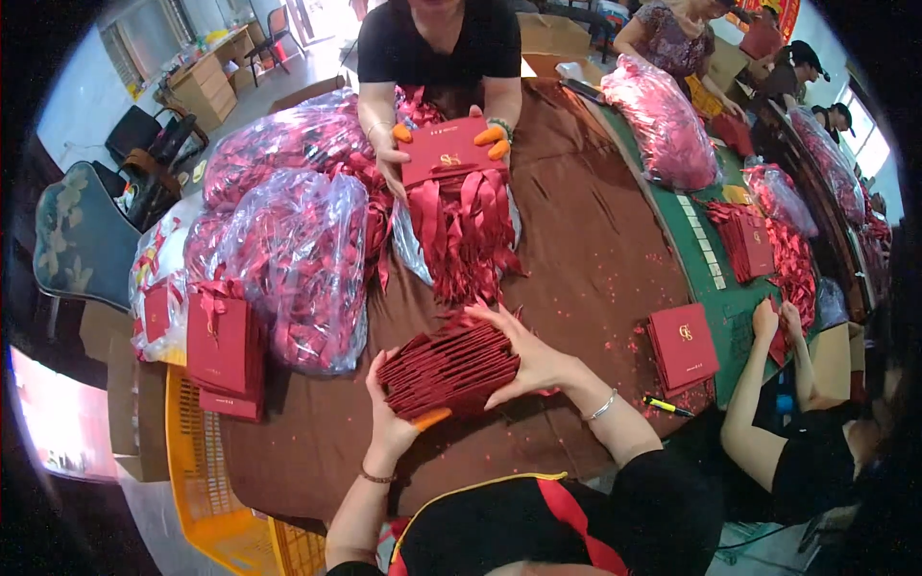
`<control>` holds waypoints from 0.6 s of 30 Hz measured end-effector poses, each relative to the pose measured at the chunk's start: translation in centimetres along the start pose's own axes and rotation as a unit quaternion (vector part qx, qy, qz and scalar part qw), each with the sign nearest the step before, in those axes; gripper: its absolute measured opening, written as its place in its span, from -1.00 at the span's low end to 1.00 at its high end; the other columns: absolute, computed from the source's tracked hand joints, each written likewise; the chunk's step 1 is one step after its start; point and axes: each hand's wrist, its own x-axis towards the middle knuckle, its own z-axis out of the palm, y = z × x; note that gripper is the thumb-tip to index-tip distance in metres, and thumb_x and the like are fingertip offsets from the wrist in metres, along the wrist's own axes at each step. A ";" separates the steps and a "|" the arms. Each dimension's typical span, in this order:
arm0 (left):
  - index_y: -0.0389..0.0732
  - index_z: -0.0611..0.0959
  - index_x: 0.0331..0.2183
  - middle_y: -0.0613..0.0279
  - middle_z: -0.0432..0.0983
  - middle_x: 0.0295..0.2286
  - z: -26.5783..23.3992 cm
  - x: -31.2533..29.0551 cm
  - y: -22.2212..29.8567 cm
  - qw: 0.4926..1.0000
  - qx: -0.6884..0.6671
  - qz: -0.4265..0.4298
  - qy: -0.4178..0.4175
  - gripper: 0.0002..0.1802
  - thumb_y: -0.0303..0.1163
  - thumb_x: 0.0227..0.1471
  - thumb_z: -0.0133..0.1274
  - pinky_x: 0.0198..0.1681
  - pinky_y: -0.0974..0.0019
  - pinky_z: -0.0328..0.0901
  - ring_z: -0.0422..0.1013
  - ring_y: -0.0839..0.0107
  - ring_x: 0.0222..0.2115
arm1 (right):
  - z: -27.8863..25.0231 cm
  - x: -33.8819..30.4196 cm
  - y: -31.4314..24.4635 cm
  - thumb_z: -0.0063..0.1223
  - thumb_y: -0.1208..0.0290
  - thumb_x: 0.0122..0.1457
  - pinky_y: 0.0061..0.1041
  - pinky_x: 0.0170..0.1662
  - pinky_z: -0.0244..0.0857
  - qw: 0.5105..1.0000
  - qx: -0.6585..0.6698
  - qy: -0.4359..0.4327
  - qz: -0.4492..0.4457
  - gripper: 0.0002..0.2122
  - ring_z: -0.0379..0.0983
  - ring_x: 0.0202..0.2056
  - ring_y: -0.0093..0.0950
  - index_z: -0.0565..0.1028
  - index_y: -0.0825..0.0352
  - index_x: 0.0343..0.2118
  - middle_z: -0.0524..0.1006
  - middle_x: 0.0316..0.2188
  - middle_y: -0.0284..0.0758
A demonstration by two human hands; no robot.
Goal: The person packs red gift bags into a plastic bag by hand at an assembly table.
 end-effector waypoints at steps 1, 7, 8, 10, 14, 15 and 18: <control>-0.18 -0.01 0.05 0.11 0.09 -0.03 -0.3 0.1 -0.2 0.999 0.042 0.006 -0.007 0.17 -0.51 -0.55 0.39 0.01 0.21 0.18 0.18 0.28 -0.03 | -0.1 0.0 -0.2 0.40 0.14 -0.43 -0.22 0.21 -0.30 1.000 -0.015 0.000 0.017 -0.01 -0.08 0.17 -0.29 0.01 0.26 0.10 0.13 0.07 -0.21; -0.24 0.21 -0.04 0.17 0.27 -0.15 -1.0 5.2 2.5 0.998 0.020 0.001 0.064 -0.11 -0.49 -0.46 0.33 -0.03 0.28 0.18 0.25 0.35 -0.11 | 0.3 3.7 -0.7 0.42 0.29 -0.40 -0.44 -0.08 0.22 0.982 0.068 0.176 0.000 -0.21 0.33 -0.17 -0.42 0.17 0.31 -0.05 0.36 -0.20 -0.24; -0.22 0.20 -0.03 0.17 0.26 -0.14 -0.3 6.4 3.4 0.997 -0.062 0.010 0.054 -0.10 -0.51 -0.45 0.32 -0.02 0.28 0.18 0.24 0.36 -0.10 | 0.0 4.5 -0.2 0.42 0.31 -0.41 -0.43 -0.06 0.21 0.977 0.064 0.200 -0.031 -0.18 0.32 -0.16 -0.43 0.15 0.32 -0.03 0.34 -0.17 -0.24; -0.19 0.19 -0.01 0.17 0.25 -0.12 -1.0 8.6 4.4 0.996 -0.079 0.034 0.026 -0.09 -0.54 -0.44 0.31 -0.01 0.29 0.16 0.22 0.36 -0.08 | 0.3 5.9 -0.1 0.43 0.35 -0.41 -0.43 -0.03 0.19 0.964 0.168 0.206 -0.009 -0.13 0.30 -0.12 -0.44 0.09 0.32 0.02 0.31 -0.11 -0.24; -0.24 0.19 -0.01 0.17 0.23 -0.08 -3.8 8.9 -1.3 0.996 -0.079 -0.042 0.012 -0.07 -0.51 -0.45 0.34 0.02 0.31 0.12 0.20 0.38 -0.06 | 2.9 7.0 4.5 0.41 0.45 -0.38 -0.44 0.01 0.18 0.960 0.218 0.150 0.088 -0.07 0.27 -0.06 -0.44 -0.02 0.31 0.07 0.28 -0.06 -0.22; -0.27 0.17 -0.01 0.17 0.24 -0.08 -4.2 8.2 -2.5 0.998 -0.043 -0.025 0.025 -0.07 -0.51 -0.44 0.34 0.02 0.29 0.12 0.21 0.39 -0.07 | 3.4 7.4 4.2 0.39 0.49 -0.37 -0.43 0.01 0.18 0.950 0.261 0.138 0.100 -0.09 0.25 -0.05 -0.44 -0.01 0.29 0.06 0.26 -0.06 -0.21; -0.26 0.15 0.01 0.16 0.25 -0.09 -3.8 8.5 -3.4 0.996 -0.073 0.008 0.054 -0.05 -0.51 -0.43 0.33 0.02 0.31 0.13 0.18 0.41 -0.05 | 4.1 7.5 4.3 0.33 0.58 -0.34 -0.39 0.01 0.19 0.948 0.256 0.180 0.057 -0.13 0.26 -0.05 -0.41 -0.02 0.26 0.07 0.26 -0.06 -0.22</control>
